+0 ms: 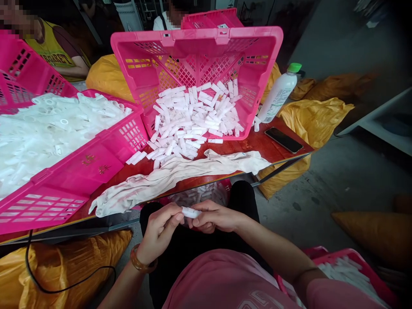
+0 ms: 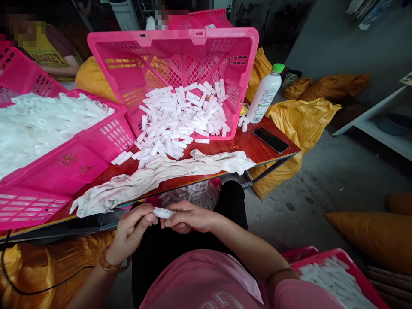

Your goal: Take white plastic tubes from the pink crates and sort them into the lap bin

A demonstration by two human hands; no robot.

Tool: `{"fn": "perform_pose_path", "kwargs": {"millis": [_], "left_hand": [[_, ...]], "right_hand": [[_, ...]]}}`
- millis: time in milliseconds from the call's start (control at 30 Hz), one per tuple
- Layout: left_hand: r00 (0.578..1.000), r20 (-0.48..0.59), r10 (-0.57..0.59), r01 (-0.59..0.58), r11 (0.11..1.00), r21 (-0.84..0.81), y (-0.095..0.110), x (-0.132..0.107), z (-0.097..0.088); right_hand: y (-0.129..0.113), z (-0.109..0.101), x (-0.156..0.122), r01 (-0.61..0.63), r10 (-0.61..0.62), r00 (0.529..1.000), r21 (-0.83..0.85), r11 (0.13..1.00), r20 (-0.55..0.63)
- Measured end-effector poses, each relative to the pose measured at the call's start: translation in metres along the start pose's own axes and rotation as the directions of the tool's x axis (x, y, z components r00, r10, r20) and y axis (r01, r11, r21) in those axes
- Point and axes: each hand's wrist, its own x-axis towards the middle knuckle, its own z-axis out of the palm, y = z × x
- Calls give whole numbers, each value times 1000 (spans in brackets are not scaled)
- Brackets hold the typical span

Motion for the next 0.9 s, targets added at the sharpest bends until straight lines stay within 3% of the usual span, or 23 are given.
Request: {"fn": "perform_pose_path", "kwargs": {"millis": [67,167,267,400,500,667,800,833,900], "left_hand": [[1000,-3,-16,16,1000,-9,-1,-3,2],[989,20,-147,147,989,-3,-4,-12,9],[960,40,-277,277,961,-15,-12,-27,19],[897,48,-439,441,890,-111,-28,-52,36],[868,75,-492,497,855,-147,-37,-72,47],[885,147,-442,459,882,-110,-49,-99,60],[891,185,-414,438,892,-114,-57,-106,65],[885,184,-428,454,880,-140,-59,-105,66],[860,196,-471,508,829,-233,-61,-102,66]], "right_hand": [[4,1,0,-50,47,998,77,996,39],[13,3,-1,53,-92,986,-264,963,-140],[29,7,-2,15,-184,960,-619,786,-210],[60,15,-5,-127,-162,952,-817,562,-259],[76,17,-7,-94,-91,977,-768,633,-195],[89,1,-3,-93,75,996,-672,734,-56],[102,-8,3,-149,210,971,-396,906,116],[105,-6,3,-166,219,971,-384,908,98],[110,2,2,-184,186,981,-499,847,-46]]}}
